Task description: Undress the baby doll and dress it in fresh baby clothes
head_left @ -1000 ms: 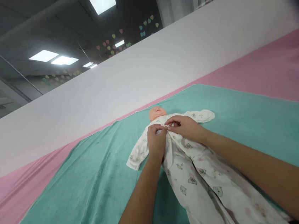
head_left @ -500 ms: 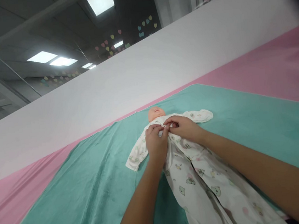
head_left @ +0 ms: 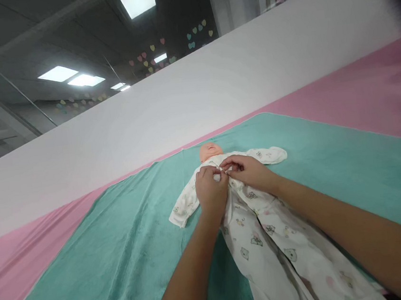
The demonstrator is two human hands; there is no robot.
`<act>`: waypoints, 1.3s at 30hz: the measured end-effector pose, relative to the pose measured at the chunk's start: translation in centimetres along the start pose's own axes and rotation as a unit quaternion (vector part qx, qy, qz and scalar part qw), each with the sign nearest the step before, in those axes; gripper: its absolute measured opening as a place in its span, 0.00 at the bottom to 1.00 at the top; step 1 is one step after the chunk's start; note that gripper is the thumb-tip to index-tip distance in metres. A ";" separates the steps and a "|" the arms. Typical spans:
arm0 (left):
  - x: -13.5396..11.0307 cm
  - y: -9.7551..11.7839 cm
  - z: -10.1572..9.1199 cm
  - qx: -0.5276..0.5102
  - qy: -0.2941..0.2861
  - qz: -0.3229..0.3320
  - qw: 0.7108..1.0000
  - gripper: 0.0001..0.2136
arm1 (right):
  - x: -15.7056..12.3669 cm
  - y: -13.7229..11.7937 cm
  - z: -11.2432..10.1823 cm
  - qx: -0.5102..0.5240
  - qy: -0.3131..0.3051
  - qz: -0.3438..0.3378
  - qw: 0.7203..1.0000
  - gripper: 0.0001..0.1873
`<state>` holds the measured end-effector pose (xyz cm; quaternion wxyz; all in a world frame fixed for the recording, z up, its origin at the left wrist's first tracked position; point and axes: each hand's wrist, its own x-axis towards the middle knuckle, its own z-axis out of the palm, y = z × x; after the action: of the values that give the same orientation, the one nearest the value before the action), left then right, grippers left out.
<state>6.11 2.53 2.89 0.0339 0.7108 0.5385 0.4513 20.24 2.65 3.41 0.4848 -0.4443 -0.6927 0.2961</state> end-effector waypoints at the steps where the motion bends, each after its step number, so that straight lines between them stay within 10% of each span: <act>1: 0.0 0.0 0.0 0.000 0.003 -0.002 1.000 0.03 | 0.0 0.0 0.0 0.003 -0.004 0.000 1.000 0.12; 19: 0.6 -1.4 0.0 -0.197 -0.057 -0.096 0.974 0.04 | -0.1 0.3 0.2 -0.086 0.019 -0.039 0.995 0.09; 39: -0.2 -1.7 -0.1 -0.225 -0.053 -0.057 0.971 0.02 | 0.0 0.1 0.3 -0.128 0.033 -0.038 0.990 0.07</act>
<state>4.81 3.04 1.97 0.2471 0.6755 0.4606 0.5200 20.03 2.72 3.19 0.4573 -0.4861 -0.7247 0.1715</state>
